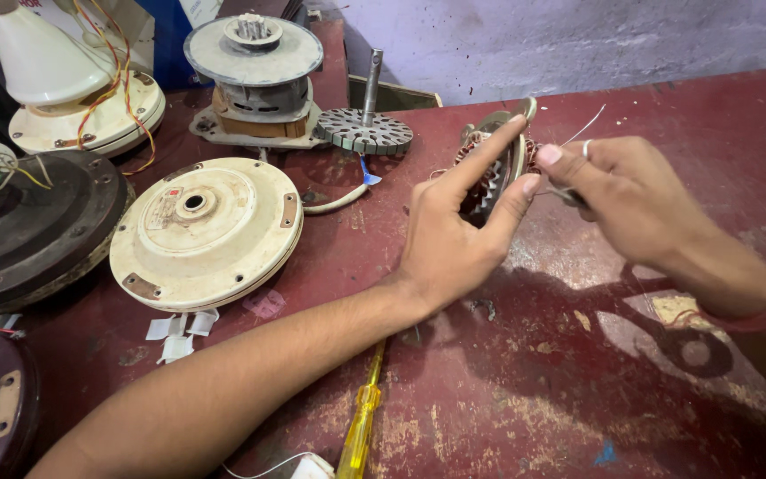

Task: The person holds a small motor stator and uses a pair of yellow-handled scissors to trim and adjust copper windings. The person repeatedly rotates the stator and snips protruding wire ends while working at a red workbench with other motor parts nearby.

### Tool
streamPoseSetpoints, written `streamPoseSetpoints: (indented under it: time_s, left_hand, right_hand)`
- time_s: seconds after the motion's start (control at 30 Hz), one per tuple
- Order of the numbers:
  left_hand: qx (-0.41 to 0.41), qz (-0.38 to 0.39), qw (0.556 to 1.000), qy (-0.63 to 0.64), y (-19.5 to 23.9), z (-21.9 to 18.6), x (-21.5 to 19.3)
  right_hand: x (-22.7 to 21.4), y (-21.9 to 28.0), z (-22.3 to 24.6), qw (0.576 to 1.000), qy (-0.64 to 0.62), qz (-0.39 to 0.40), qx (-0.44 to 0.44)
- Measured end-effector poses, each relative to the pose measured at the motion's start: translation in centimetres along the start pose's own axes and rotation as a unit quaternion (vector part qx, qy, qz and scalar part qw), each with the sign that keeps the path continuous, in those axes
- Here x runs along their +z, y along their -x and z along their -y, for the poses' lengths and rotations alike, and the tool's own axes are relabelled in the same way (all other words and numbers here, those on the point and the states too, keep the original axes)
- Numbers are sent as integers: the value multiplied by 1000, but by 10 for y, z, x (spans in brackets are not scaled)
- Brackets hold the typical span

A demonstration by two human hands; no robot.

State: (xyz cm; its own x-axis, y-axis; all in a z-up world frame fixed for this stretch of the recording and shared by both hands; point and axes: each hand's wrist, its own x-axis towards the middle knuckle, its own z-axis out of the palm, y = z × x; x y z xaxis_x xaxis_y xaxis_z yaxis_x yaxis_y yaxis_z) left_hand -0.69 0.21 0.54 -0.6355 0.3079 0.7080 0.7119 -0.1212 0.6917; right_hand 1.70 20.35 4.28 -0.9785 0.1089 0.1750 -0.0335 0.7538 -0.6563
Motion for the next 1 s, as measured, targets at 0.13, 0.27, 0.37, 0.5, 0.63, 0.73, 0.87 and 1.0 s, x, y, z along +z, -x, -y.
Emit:
streamPoseSetpoints:
  time_s: [0.13,0.27,0.37,0.5,0.63,0.73,0.87,1.0]
  left_hand:
    - [-75,-9,997,4,0,8,1]
    - [-120,-83,985,91,-1,29,-4]
    - [-143,-125,959,212,-11,48,-6]
    - [-164,-145,945,243,-18,67,-12]
    - [-247,-99,891,367,-20,71,-26]
    - [-308,-56,848,428,-22,70,-30]
    - [-306,-29,852,424,-24,69,-30]
    - [-299,-21,870,392,-22,69,-36]
  right_hand:
    - [-28,0,-23,994,-33,-100,-27]
    - [-81,-19,-40,981,32,-192,1]
    - [-79,-34,-58,978,129,-149,66]
    - [-32,-52,-79,970,205,-12,134]
    - [-4,-49,-73,967,252,32,-8]
    - [2,-37,-56,956,289,37,16]
    - [3,-25,-40,922,384,5,-46]
    - [12,-19,-28,935,337,-45,-104]
